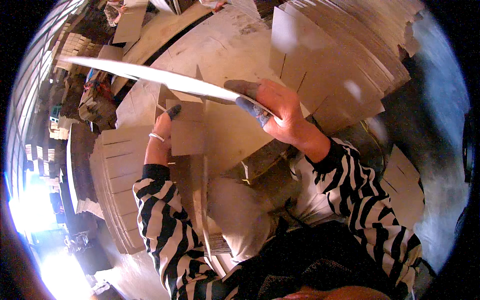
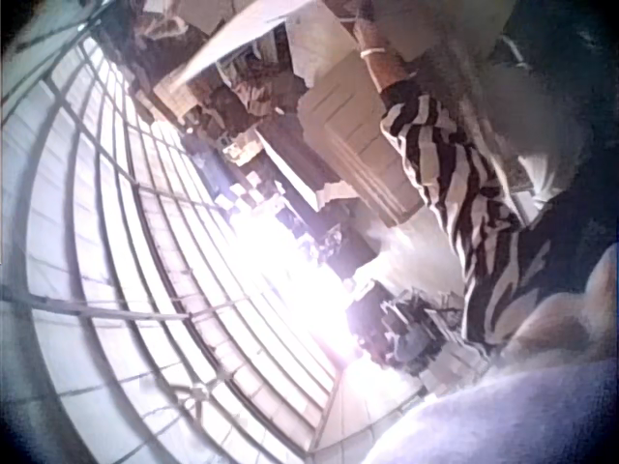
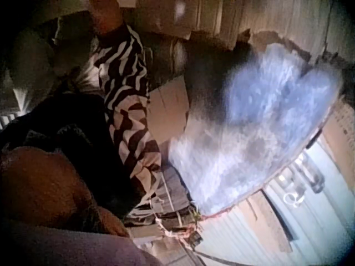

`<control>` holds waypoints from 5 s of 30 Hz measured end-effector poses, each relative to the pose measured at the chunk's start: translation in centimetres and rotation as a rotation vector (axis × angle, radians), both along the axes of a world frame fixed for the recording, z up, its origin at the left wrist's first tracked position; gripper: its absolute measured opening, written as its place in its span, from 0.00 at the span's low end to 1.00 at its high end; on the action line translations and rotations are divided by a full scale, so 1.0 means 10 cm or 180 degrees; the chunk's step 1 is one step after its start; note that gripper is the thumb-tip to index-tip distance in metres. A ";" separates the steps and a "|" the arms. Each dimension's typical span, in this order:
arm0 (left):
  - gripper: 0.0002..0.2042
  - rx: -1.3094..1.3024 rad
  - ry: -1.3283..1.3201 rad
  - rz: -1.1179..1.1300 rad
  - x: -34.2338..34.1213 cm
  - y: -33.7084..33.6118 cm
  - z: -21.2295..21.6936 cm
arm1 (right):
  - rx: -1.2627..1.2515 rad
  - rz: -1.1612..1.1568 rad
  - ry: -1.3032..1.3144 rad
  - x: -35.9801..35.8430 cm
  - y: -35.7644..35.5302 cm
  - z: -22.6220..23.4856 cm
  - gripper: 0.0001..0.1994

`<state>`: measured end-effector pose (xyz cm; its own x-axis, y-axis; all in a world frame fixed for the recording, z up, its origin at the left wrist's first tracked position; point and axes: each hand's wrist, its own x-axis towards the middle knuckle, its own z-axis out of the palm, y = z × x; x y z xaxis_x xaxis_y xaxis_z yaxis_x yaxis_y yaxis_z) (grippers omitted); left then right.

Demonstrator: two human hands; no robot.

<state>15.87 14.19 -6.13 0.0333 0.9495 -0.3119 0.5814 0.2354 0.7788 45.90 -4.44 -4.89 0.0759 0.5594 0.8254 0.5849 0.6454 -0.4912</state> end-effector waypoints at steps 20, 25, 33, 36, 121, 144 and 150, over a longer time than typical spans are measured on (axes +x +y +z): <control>0.16 0.0556 0.0908 -0.1563 0.58 -0.25 0.66 | 0.0095 -0.0359 -0.0317 0.25 -0.03 0.02 0.13; 0.16 -0.0331 -0.0523 -0.0090 0.42 -0.18 0.50 | -0.0137 -0.0324 -0.0611 0.14 -0.01 -0.04 0.15; 0.16 0.1715 0.1213 -0.2140 0.62 -0.55 0.86 | -0.0485 -0.0373 -0.0561 0.19 -0.01 -0.03 0.15; 0.16 0.1510 0.0086 -0.2084 0.53 -0.68 0.93 | -0.0621 -0.0366 -0.0511 0.09 0.06 -0.11 0.18; 0.17 0.1780 0.3672 0.1647 -2.91 0.22 0.49 | -0.1908 0.0295 -0.0586 -0.64 0.24 -0.03 0.13; 0.13 0.1851 0.3064 0.1797 -3.17 0.36 0.52 | -0.2082 0.0554 -0.0181 -0.62 0.28 0.04 0.15; 0.12 0.3647 0.2846 0.1120 -2.88 0.22 0.66 | -0.2056 0.0261 -0.0524 -0.54 0.27 -0.02 0.13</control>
<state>-12.97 16.34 0.52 -0.0379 0.6051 0.7953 0.9981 -0.0155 0.0593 40.46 -1.76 -5.13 -0.0861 0.9435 0.3201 0.6467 0.2973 -0.7024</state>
